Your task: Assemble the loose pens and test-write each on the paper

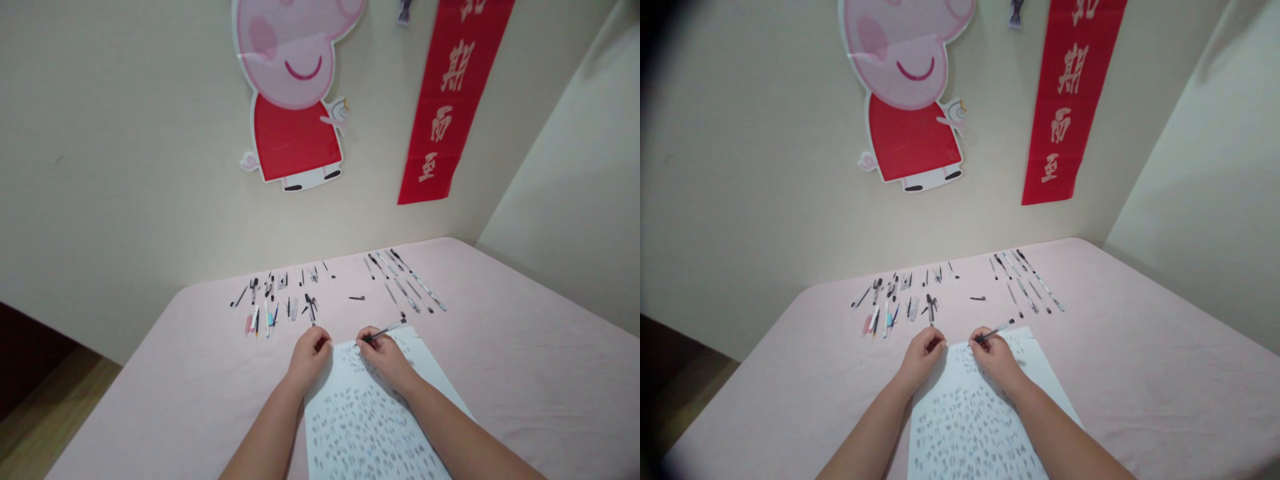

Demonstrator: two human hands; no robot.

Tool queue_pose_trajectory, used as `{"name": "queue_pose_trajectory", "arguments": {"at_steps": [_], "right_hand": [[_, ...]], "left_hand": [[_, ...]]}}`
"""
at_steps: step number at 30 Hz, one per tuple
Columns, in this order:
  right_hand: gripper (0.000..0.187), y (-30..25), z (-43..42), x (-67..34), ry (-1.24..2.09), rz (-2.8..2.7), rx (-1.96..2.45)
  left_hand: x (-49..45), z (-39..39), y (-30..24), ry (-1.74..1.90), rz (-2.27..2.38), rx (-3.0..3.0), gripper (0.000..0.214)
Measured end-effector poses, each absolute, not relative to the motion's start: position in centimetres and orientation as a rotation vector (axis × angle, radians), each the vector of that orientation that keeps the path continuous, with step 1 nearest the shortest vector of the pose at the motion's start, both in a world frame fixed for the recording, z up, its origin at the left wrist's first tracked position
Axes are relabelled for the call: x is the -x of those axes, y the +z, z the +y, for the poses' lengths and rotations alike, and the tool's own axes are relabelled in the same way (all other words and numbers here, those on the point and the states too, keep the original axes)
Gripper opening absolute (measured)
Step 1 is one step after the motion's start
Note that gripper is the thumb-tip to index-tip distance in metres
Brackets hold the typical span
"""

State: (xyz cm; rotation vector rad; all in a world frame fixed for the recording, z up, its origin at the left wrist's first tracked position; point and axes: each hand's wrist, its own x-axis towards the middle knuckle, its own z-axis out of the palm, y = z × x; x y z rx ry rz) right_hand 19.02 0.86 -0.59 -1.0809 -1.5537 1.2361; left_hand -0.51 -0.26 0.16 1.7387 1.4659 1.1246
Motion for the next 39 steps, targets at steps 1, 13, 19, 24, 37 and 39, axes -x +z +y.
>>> {"name": "queue_pose_trajectory", "arguments": {"at_steps": [1, 13, 19, 24, 37, 39], "right_hand": [[0.010, -0.6, 0.9, -19.0, 1.241, -1.555, 1.082], [0.005, -0.4, 0.1, -18.8, 1.200, -1.760, 1.116], [0.008, 0.2, -0.8, -18.5, 1.133, -1.966, 1.117], [0.010, 0.3, -1.1, -18.0, 0.939, -2.058, 1.216], [0.013, 0.5, -1.2, -17.7, 0.852, -2.098, 1.256], [0.014, 0.5, -1.1, -17.8, 0.853, -2.103, 1.255]], "left_hand": [[0.5, -0.3, 0.2, 1.113, 1.485, -1.764, 0.009], [-0.5, -6.1, 3.4, 0.716, 1.396, -2.243, 0.028], [-0.4, -7.2, 2.5, 0.590, 1.430, -2.233, 0.045], [-0.1, -7.0, 1.9, 0.604, 1.411, -2.247, 0.051], [-0.1, -6.7, 1.5, 0.651, 1.402, -2.249, 0.051], [-0.1, -6.7, 1.5, 0.656, 1.397, -2.252, 0.051]]}}
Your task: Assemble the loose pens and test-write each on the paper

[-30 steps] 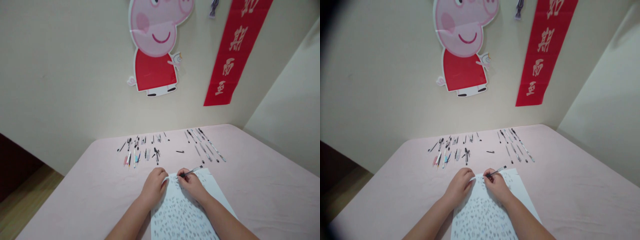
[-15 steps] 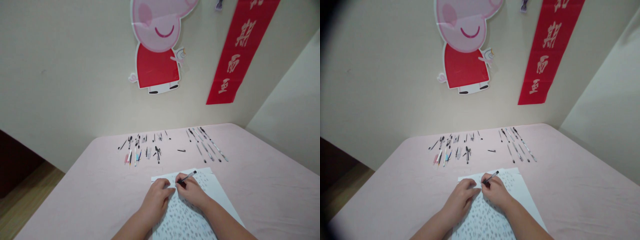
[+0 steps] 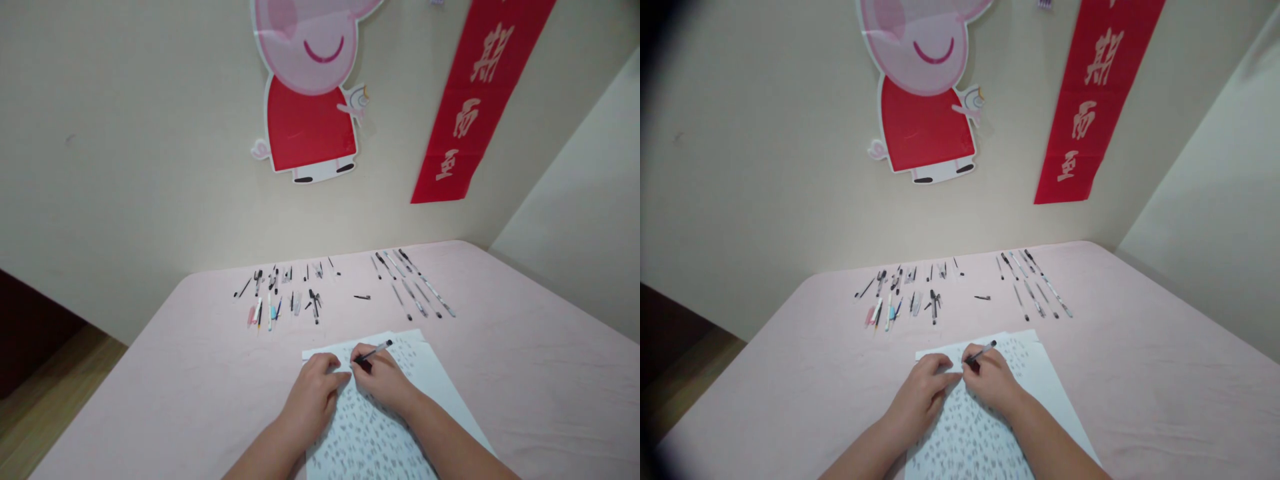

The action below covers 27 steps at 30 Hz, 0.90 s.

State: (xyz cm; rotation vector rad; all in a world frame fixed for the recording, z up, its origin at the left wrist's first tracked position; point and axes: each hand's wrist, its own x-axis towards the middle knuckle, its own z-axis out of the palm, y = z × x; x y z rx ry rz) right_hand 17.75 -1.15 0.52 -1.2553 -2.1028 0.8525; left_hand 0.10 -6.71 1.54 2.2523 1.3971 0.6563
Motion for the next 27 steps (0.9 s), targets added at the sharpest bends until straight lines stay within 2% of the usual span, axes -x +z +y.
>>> {"name": "queue_pose_trajectory", "arguments": {"at_steps": [27], "right_hand": [[0.013, 0.45, -1.15, -18.04, 0.845, -2.108, 1.245]], "left_hand": [[-0.09, -6.72, 1.80, 0.646, 1.392, -2.237, 0.051]]}}
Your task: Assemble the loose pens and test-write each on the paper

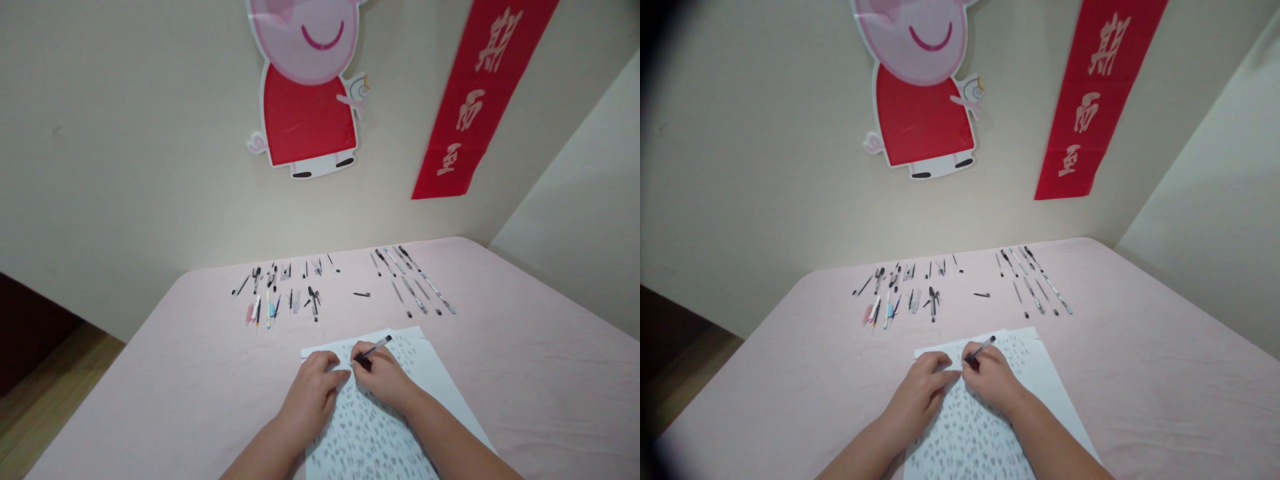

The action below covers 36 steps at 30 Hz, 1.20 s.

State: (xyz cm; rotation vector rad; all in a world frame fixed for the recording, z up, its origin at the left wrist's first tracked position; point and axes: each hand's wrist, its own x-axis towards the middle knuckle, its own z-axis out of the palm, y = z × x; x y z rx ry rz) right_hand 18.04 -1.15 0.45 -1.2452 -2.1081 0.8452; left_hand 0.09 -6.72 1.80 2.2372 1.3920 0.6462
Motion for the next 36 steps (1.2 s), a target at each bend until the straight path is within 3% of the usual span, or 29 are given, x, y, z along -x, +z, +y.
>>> {"name": "queue_pose_trajectory", "arguments": {"at_steps": [36], "right_hand": [[0.015, 0.70, -1.07, -18.34, 0.795, -2.137, 1.290]], "left_hand": [[0.07, -6.78, 1.65, 0.690, 1.377, -2.263, 0.049]]}}
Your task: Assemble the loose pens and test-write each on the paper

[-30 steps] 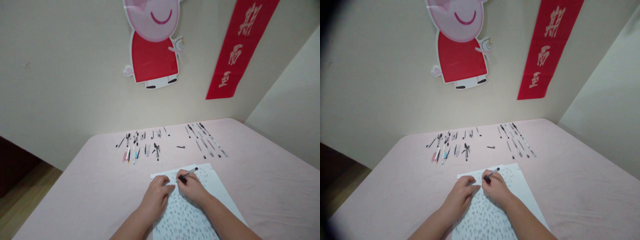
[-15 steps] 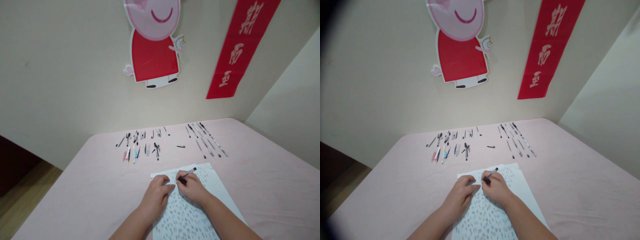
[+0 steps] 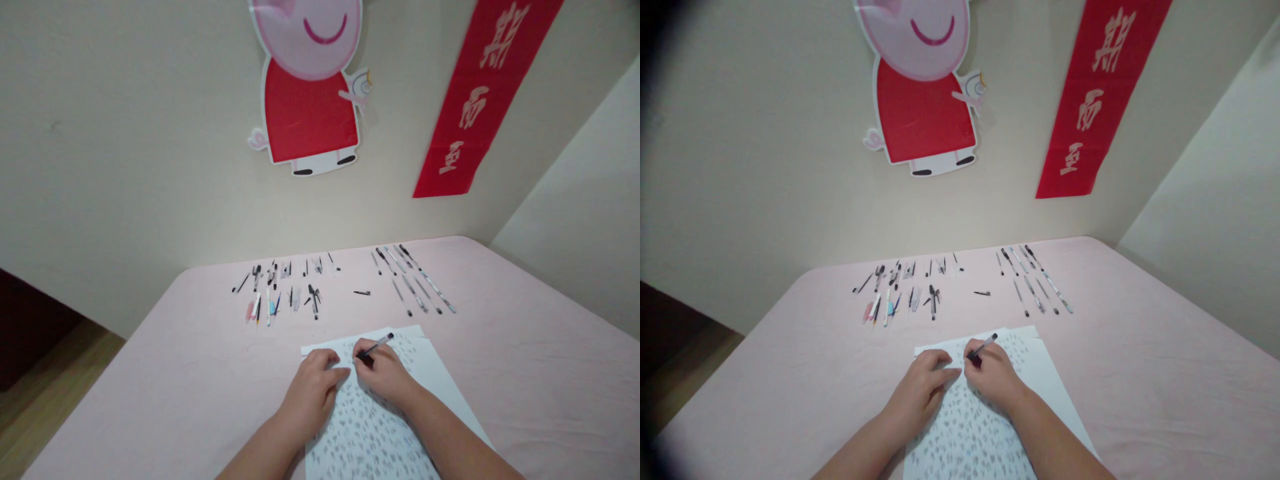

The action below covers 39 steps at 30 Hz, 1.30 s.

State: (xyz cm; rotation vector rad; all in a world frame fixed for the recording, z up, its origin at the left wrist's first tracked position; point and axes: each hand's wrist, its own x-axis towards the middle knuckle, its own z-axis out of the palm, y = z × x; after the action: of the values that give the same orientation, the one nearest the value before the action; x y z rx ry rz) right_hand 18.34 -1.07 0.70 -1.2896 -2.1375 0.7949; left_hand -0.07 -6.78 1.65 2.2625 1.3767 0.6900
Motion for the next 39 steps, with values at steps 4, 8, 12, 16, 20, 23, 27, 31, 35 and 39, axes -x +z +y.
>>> {"name": "queue_pose_trajectory", "arguments": {"at_steps": [4, 8, 12, 16, 20, 23, 27, 31, 35, 39], "right_hand": [[0.014, 0.57, -1.05, -18.35, 0.839, -2.123, 1.276], [0.014, 0.65, -1.08, -18.32, 0.846, -2.125, 1.263], [0.014, 0.59, -1.09, -18.33, 0.851, -2.124, 1.249], [0.015, 0.44, -1.05, -18.31, 0.825, -2.103, 1.281], [0.014, 0.49, -1.04, -18.31, 0.829, -2.111, 1.280], [0.013, 0.57, -1.01, -18.32, 0.846, -2.118, 1.275], [0.014, 0.47, -0.95, -18.37, 0.848, -2.119, 1.250], [0.014, 0.17, -0.93, -18.48, 0.836, -2.134, 1.216], [0.014, 0.02, -0.94, -18.55, 0.843, -2.123, 1.213], [0.015, 0.01, -0.99, -18.55, 0.833, -2.111, 1.196]], "left_hand": [[0.08, -6.74, 1.56, 0.699, 1.367, -2.271, 0.050], [0.05, -6.72, 1.60, 0.698, 1.370, -2.264, 0.050], [0.08, -6.78, 1.63, 0.690, 1.375, -2.255, 0.050], [0.13, -6.80, 1.59, 0.663, 1.379, -2.244, 0.050], [0.12, -6.79, 1.66, 0.653, 1.378, -2.238, 0.051], [0.11, -6.76, 1.71, 0.645, 1.378, -2.232, 0.050], [0.11, -6.71, 1.50, 0.660, 1.368, -2.233, 0.052], [0.08, -6.73, 1.26, 0.668, 1.378, -2.226, 0.050], [0.04, -6.78, 1.31, 0.652, 1.390, -2.231, 0.049], [0.05, -6.71, 1.47, 0.651, 1.388, -2.238, 0.049]]}}
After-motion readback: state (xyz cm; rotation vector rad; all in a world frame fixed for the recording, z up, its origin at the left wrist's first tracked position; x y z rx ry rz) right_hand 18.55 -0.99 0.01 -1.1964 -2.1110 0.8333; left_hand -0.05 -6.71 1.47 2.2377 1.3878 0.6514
